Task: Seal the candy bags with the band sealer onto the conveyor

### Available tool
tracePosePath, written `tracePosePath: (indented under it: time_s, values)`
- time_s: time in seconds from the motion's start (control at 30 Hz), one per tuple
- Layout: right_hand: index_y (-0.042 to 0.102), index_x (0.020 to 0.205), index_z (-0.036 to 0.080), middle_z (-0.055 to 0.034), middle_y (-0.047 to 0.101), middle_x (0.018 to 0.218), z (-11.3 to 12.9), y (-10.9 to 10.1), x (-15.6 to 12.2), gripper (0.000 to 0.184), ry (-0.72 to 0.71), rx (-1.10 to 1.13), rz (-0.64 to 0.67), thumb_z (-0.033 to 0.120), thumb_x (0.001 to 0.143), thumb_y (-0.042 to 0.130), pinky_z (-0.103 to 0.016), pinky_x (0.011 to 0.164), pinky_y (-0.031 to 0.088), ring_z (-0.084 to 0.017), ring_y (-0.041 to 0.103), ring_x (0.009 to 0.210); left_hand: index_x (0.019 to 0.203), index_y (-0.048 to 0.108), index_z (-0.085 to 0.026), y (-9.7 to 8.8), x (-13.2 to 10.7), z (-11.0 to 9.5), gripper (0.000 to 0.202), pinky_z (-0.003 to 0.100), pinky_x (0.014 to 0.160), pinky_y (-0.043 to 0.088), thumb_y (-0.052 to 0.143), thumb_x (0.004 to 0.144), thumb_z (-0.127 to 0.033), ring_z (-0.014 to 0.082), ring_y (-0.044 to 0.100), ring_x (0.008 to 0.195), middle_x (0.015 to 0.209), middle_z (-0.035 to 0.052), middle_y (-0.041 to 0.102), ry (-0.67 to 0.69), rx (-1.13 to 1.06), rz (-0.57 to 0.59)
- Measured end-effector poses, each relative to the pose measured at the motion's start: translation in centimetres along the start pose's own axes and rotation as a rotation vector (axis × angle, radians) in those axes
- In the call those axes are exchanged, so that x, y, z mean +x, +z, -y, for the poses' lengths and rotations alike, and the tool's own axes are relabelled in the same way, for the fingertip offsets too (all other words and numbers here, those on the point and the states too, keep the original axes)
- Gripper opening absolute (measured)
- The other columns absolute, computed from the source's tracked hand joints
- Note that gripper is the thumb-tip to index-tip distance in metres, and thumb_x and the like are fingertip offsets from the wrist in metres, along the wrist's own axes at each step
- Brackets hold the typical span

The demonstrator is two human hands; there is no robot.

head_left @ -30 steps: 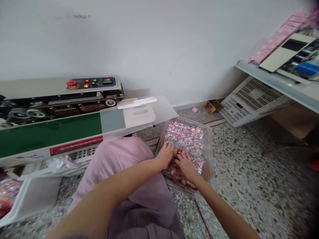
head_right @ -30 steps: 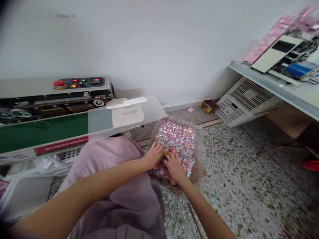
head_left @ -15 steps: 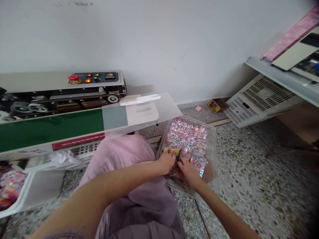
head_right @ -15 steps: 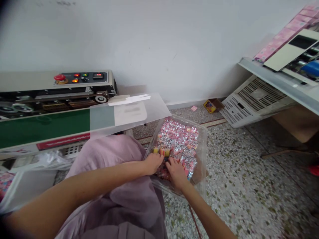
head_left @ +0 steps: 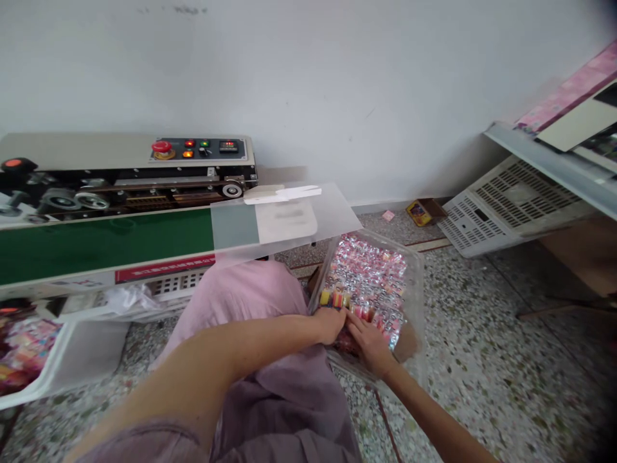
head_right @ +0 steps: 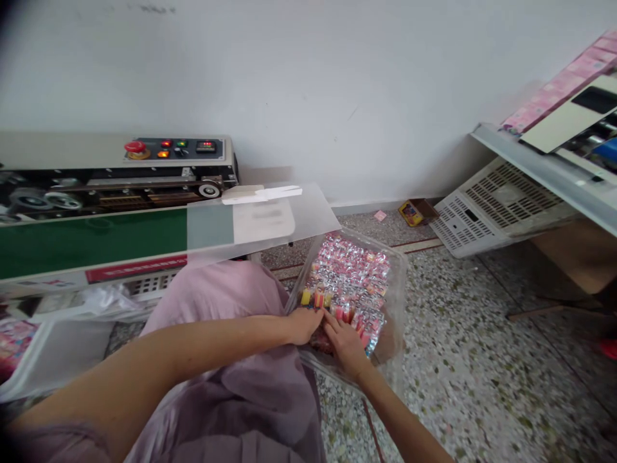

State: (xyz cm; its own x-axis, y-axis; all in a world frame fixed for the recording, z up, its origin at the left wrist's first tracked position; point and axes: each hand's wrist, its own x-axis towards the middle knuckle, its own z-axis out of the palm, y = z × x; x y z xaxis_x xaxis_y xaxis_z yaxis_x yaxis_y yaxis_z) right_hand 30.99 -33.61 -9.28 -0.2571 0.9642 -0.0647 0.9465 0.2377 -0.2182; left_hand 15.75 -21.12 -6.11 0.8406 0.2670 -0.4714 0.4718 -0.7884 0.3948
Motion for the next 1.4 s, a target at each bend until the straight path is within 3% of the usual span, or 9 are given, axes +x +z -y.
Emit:
tracePosePath:
  time_s: [0.17,0.3,0.43,0.67,0.83,1.0,1.17,1.27,1.4]
  values:
    - [0.059,0.128,0.014,-0.0192,0.047,0.152,-0.1,0.2,-0.4,0.039,-0.038,-0.135,-0.084,0.010,0.094,0.040,-0.039,0.084,0.054,-0.022,0.064,0.093,0.126,0.058,-0.008,-0.9,-0.1,0.0,0.045,0.042,0.090,0.056,0.068,0.083,-0.014,0.0330,0.068,0.109,0.119,0.0227,0.068,0.036,-0.022,-0.034]
    - [0.054,0.135,0.012,-0.0205,0.056,0.143,-0.6,0.3,-0.3,0.044,-0.095,-0.159,-0.173,0.009,0.093,0.039,-0.039,0.087,0.054,-0.024,0.063,0.106,0.116,0.064,-0.008,-1.8,-0.3,0.2,0.038,0.042,0.089,0.056,0.072,0.080,-0.016,0.0337,0.069,0.106,0.114,0.0219,0.071,0.033,-0.044,-0.051]
    - [0.056,0.133,0.018,-0.0169,0.055,0.142,-0.6,-1.3,0.5,0.043,-0.047,-0.143,-0.204,0.010,0.094,0.040,-0.039,0.091,0.053,-0.024,0.062,0.113,0.114,0.066,-0.013,-3.6,-1.5,0.8,0.041,0.040,0.091,0.055,0.077,0.075,-0.019,0.0319,0.069,0.106,0.112,0.0182,0.072,0.032,-0.064,-0.092]
    - [0.065,0.110,0.020,-0.0097,0.070,0.106,0.3,-7.6,2.7,0.025,-0.004,0.035,-0.042,0.015,0.094,0.047,-0.036,0.085,0.054,-0.023,0.065,0.099,0.111,0.068,-0.017,-7.2,-4.2,1.4,0.031,0.038,0.085,0.057,0.069,0.081,-0.024,0.0315,0.070,0.104,0.108,0.0155,0.073,0.056,-0.062,-0.156]
    - [0.064,0.115,0.022,-0.0088,0.070,0.109,0.0,-14.6,4.8,0.025,-0.008,0.065,-0.041,0.021,0.094,0.051,-0.035,0.085,0.052,-0.023,0.065,0.099,0.113,0.067,-0.021,-13.1,-5.9,1.5,0.037,0.037,0.087,0.056,0.073,0.078,-0.035,0.0316,0.068,0.106,0.115,0.0123,0.070,0.118,-0.043,-0.249]
    - [0.063,0.115,0.024,-0.0074,0.069,0.108,1.2,-23.5,10.7,0.026,-0.059,-0.053,-0.118,0.019,0.092,0.052,-0.034,0.083,0.049,-0.024,0.064,0.102,0.117,0.062,-0.021,-21.9,-10.3,3.1,0.036,0.032,0.082,0.053,0.066,0.082,-0.027,0.0267,0.067,0.104,0.118,0.0113,0.067,0.117,0.025,-0.385]
    - [0.064,0.105,0.024,-0.0028,0.068,0.099,3.8,-29.8,20.2,0.019,-0.105,-0.070,-0.150,0.019,0.088,0.056,-0.030,0.076,0.043,-0.021,0.062,0.091,0.115,0.056,-0.016,-28.5,-15.6,7.9,0.039,0.029,0.070,0.048,0.067,0.079,-0.027,0.0240,0.067,0.091,0.103,0.0099,0.070,-0.067,0.042,-0.540]
    - [0.064,0.105,0.024,-0.0016,0.068,0.100,5.2,-30.2,25.9,0.022,-0.157,-0.056,-0.158,0.016,0.087,0.057,-0.028,0.075,0.040,-0.019,0.062,0.091,0.110,0.057,-0.019,-29.9,-17.0,12.3,0.035,0.029,0.072,0.047,0.067,0.079,-0.030,0.0228,0.066,0.089,0.098,0.0060,0.070,-0.157,0.054,-0.608]
    - [0.063,0.104,0.022,-0.0027,0.067,0.102,6.3,-26.7,31.8,0.025,-0.191,-0.122,-0.124,0.009,0.084,0.056,-0.027,0.077,0.039,-0.019,0.060,0.094,0.104,0.058,-0.020,-27.9,-15.9,17.5,0.024,0.032,0.080,0.049,0.063,0.080,-0.022,0.0243,0.066,0.098,0.103,0.0057,0.067,-0.289,0.052,-0.626]
